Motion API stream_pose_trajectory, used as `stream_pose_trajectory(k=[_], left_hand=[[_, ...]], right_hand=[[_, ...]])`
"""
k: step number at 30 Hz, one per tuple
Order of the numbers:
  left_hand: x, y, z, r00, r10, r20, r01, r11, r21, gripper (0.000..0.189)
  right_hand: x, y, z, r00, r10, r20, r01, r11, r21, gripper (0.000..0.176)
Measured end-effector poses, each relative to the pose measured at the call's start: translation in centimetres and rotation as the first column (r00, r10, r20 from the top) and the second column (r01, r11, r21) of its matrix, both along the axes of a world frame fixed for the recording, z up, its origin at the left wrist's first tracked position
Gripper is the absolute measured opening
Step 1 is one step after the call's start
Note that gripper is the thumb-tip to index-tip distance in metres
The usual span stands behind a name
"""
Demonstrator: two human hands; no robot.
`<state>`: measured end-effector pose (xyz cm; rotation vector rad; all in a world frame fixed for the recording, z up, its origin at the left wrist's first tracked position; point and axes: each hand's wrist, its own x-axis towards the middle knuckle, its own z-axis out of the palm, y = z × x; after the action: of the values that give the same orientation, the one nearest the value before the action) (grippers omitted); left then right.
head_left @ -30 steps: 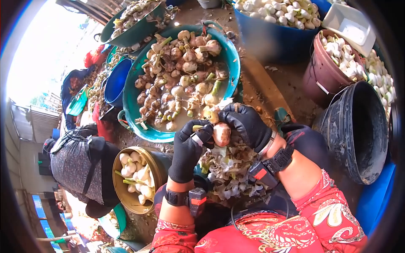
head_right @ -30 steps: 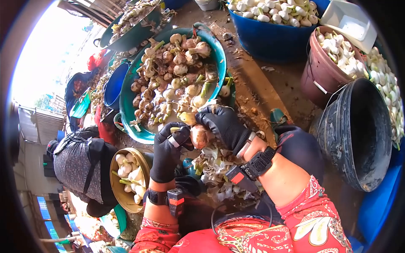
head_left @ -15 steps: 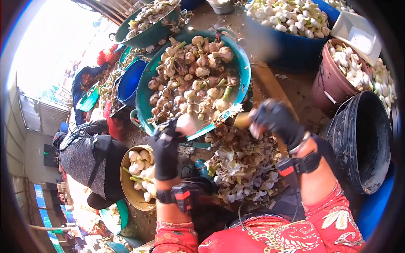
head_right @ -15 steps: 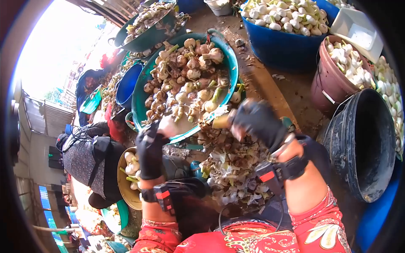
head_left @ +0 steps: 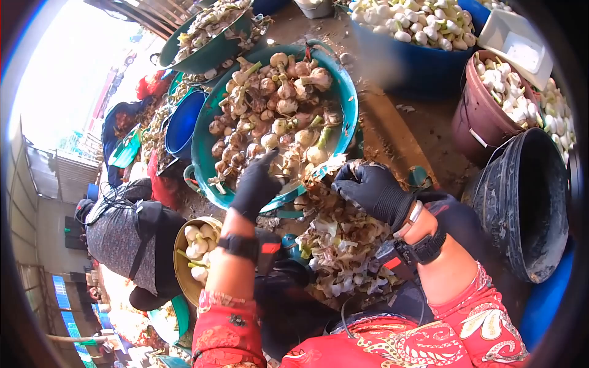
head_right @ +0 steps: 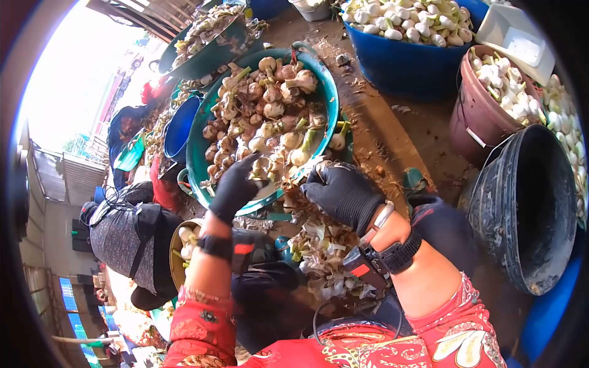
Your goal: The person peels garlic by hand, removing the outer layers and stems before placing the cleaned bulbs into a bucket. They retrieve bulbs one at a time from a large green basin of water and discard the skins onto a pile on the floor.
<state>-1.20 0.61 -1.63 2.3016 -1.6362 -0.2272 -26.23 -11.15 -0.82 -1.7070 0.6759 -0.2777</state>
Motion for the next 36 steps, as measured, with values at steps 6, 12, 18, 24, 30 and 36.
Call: stream_pose_trajectory(k=[6, 12, 18, 24, 30, 36], left_hand=[[1.4, -5.8, -6.4, 0.994, 0.028, 0.107, -0.055, 0.965, 0.256, 0.063], [2.9, -4.9, -5.0, 0.992, 0.073, -0.103, -0.063, 0.993, 0.096, 0.021], [-2.5, 0.0, 1.9, 0.525, 0.103, -0.845, -0.414, 0.898, -0.148, 0.015], [-8.3, 2.3, 2.8, 0.217, 0.070, -0.974, -0.396, 0.918, -0.022, 0.012], [-2.9, 4.2, 3.3, 0.895, -0.151, -0.419, -0.057, 0.894, -0.444, 0.023], [-6.6, 2.6, 4.1, 0.999, 0.046, -0.005, -0.046, 0.953, -0.299, 0.036]], right_hand=[[-0.1, -0.3, -0.2, 0.997, -0.062, 0.040, 0.066, 0.993, -0.093, 0.018], [0.4, -0.5, -0.3, 0.995, -0.055, 0.079, 0.064, 0.993, -0.104, 0.018], [1.6, 0.9, -1.6, 0.992, -0.060, 0.115, 0.026, 0.961, 0.276, 0.042], [3.9, 3.0, -3.1, 0.804, -0.204, 0.558, -0.164, 0.827, 0.538, 0.068], [1.3, 1.3, -2.1, 0.849, -0.295, 0.438, -0.162, 0.644, 0.748, 0.045], [0.9, 1.1, -1.0, 0.811, -0.260, 0.524, -0.138, 0.786, 0.603, 0.055]])
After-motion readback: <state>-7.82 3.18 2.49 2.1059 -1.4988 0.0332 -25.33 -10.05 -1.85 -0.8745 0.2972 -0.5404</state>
